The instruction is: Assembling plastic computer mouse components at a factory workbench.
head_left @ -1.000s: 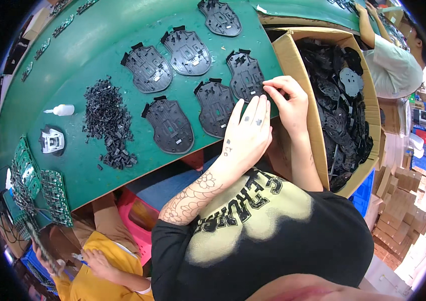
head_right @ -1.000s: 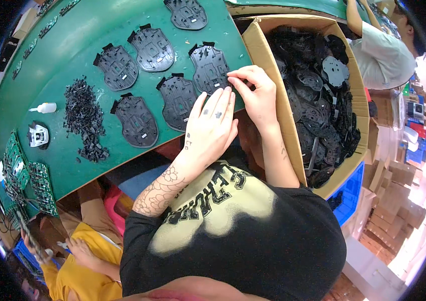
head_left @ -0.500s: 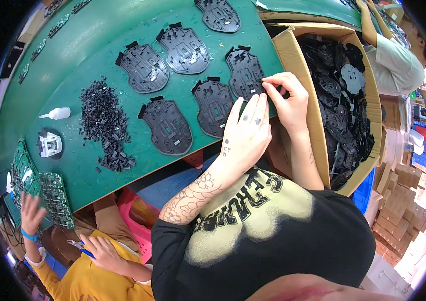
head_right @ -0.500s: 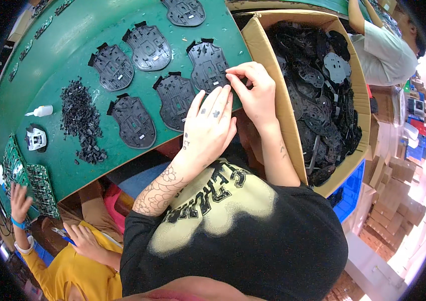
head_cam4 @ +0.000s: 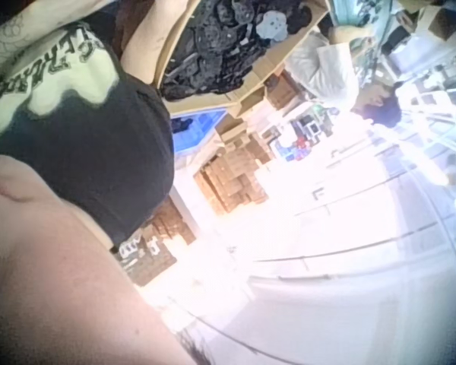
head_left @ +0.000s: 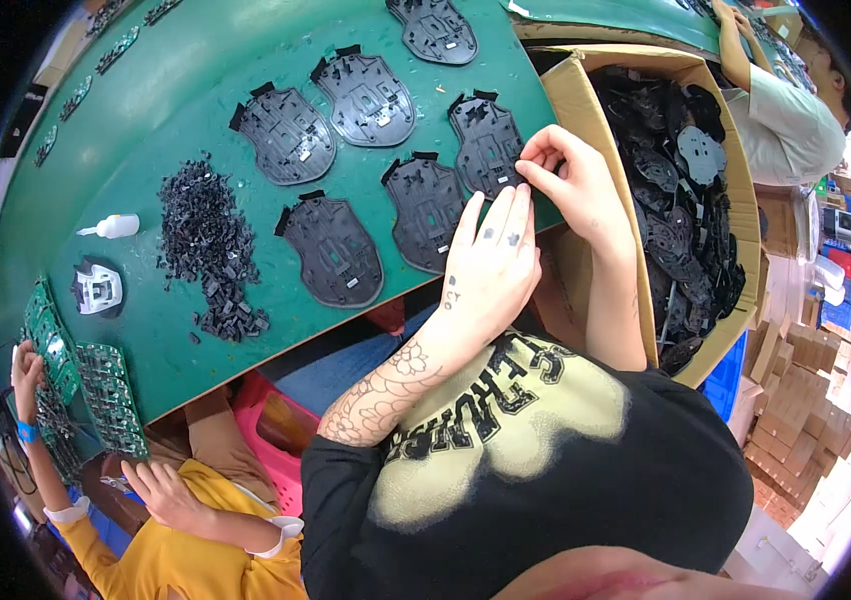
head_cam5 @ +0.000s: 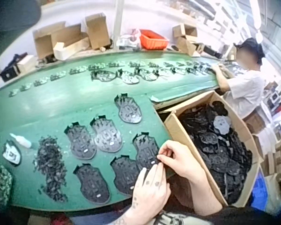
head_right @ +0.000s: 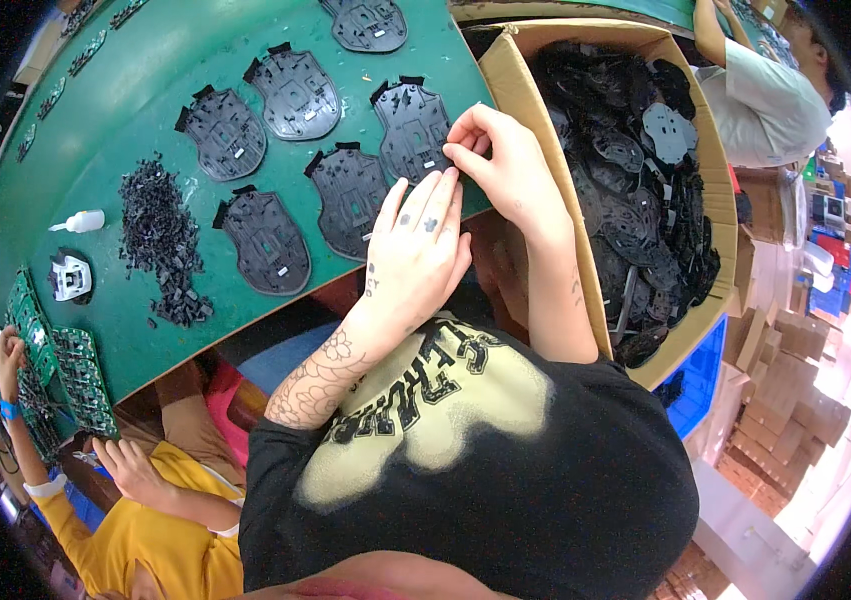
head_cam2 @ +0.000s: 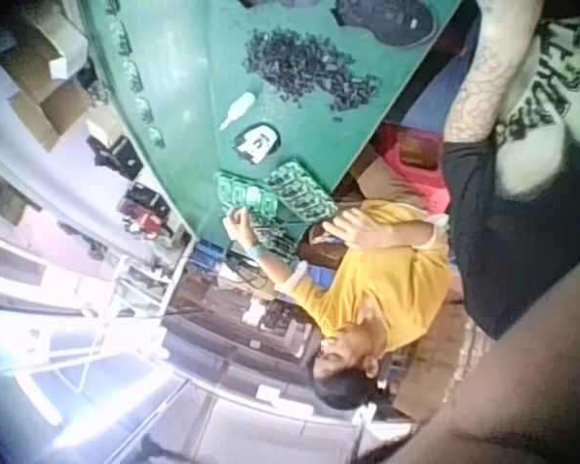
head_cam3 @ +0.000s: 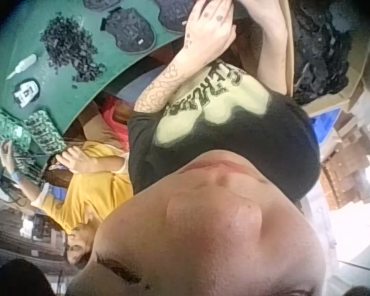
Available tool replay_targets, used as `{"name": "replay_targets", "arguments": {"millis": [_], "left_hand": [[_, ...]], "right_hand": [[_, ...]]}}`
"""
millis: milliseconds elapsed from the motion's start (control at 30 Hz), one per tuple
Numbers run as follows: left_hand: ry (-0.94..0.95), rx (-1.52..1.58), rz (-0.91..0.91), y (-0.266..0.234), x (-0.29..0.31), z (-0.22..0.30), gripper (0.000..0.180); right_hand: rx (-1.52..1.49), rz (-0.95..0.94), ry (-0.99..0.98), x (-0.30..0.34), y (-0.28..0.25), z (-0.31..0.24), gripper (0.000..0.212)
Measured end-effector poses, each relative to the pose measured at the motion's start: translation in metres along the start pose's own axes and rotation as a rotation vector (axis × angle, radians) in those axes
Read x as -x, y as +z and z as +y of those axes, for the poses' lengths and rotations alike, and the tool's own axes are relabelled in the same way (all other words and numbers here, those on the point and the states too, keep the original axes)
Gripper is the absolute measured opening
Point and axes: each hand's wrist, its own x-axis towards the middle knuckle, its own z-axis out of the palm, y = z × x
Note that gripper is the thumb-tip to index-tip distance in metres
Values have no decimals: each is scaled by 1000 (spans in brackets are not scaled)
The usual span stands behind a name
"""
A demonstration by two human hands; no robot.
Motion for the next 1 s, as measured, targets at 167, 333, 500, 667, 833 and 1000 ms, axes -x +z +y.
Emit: {"name": "replay_targets", "arguments": {"millis": [167, 333, 500, 667, 833, 1000], "left_hand": [[-11, -2, -11, -9, -2, -5, 52], [67, 131, 294, -74, 12, -14, 45], [-405, -120, 981, -168, 49, -96, 49], [-741, -149, 815, -217, 72, -185, 70], [-755, -250, 573, -209, 68, -221, 41], [-634, 379, 726, -192, 32, -137, 28]], "right_hand": [[-59, -129, 31, -15, -4, 4, 13], [-167, 65, -72, -14, 10, 10, 15], [-279, 320, -129, -3, 11, 9, 10], [-653, -49, -171, -14, 46, -46, 8], [-896, -367, -179, -5, 80, -86, 17], [-1120, -781, 239, 1, 91, -98, 63]]}}
